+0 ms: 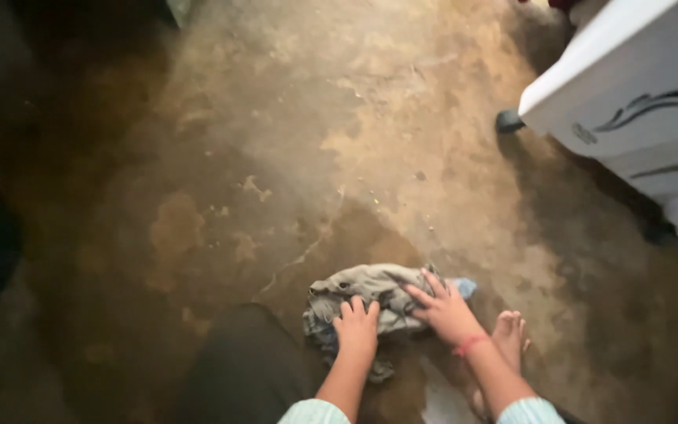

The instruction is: The person is using a wet cloth to wipe and clean the floor.

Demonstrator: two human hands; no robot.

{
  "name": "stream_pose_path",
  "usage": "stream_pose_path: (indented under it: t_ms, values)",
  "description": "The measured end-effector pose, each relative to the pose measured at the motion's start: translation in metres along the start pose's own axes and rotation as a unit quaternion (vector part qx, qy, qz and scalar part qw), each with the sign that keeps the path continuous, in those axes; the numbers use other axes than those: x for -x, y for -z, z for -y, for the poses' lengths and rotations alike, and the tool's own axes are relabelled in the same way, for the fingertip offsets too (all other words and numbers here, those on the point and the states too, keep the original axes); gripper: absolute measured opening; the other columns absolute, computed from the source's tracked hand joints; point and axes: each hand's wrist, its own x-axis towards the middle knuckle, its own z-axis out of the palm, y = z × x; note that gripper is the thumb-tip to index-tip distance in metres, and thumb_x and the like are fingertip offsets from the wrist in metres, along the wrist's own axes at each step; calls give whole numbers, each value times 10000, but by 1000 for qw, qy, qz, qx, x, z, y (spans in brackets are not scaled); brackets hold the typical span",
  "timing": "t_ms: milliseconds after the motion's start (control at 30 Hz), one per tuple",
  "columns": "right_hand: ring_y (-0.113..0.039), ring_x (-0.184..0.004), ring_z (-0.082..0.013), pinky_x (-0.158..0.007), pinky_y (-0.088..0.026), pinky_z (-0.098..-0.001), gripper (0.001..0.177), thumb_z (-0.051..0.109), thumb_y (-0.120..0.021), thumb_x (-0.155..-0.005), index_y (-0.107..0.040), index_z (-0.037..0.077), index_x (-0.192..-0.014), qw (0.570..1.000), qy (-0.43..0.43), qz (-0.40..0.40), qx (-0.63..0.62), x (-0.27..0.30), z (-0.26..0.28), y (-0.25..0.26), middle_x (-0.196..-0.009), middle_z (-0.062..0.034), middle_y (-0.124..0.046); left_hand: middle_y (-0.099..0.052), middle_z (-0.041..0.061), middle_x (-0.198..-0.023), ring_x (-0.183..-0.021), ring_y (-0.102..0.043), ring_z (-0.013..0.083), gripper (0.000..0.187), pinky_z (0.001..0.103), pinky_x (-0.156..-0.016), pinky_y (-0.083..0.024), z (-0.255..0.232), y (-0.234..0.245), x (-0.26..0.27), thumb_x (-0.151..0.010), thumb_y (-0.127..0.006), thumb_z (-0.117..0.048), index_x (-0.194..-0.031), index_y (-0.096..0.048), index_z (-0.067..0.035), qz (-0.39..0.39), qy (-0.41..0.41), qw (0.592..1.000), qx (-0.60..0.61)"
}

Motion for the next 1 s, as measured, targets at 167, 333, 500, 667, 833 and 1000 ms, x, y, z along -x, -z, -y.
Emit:
stream_pose_path:
  t_ms: [167,333,500,667,833,1000]
  values:
    - [-206,-1493,-352,-1104,-306,-624,346,224,-602,-846,-767,359,-1120,998,57,-12,-2,-11,-36,4,-1627,82,-315,-521,75,-1146,-1063,-529,311,216,505,-788,-490,-31,-10,-6,-913,-587,-193,-1117,-599,-263,-18,47,999,5]
    - [-180,-1527,-389,-1014,-360,-638,435,207,-611,-839,-741,367,-1222,993,108,38,16,-33,-62,28,-1677,63,-247,-511,72,-1151,-1083,-524,308,260,503,-789,-500,-40,-12,-26,-915,-643,-180,-1153,-587,-270,-2,109,994,6]
    - [-218,-1510,-369,-1048,-381,-613,218,312,-616,-924,-747,318,-1097,961,242,75,114,-100,-113,34,-1641,85,-266,-437,119,-1299,-1183,-465,357,719,545,-836,-511,-47,19,-41,-682,-892,-253,-1292,-509,-260,10,150,987,64]
    - [-242,-1503,-335,-1042,-388,-557,298,290,-631,-881,-727,369,-1151,936,283,95,189,-151,-115,106,-1661,105,-230,-430,124,-1317,-1232,-457,356,688,561,-884,-504,-49,59,-73,-748,-877,-366,-1296,-483,-233,30,215,971,99]
    - [-261,-1494,-325,-1048,-388,-541,325,318,-625,-882,-714,413,-1180,917,326,66,219,-218,-141,118,-1645,114,-237,-417,151,-1302,-1215,-448,385,724,595,-856,-497,-37,57,-122,-738,-878,-403,-1309,-471,-225,-35,249,961,111]
    - [-259,-1492,-326,-962,-455,-530,329,304,-606,-898,-682,443,-1186,894,361,63,256,-262,-142,159,-1658,122,-211,-440,154,-1308,-1244,-462,386,658,581,-886,-500,-28,70,-161,-759,-858,-433,-1267,-496,-224,-66,286,947,133]
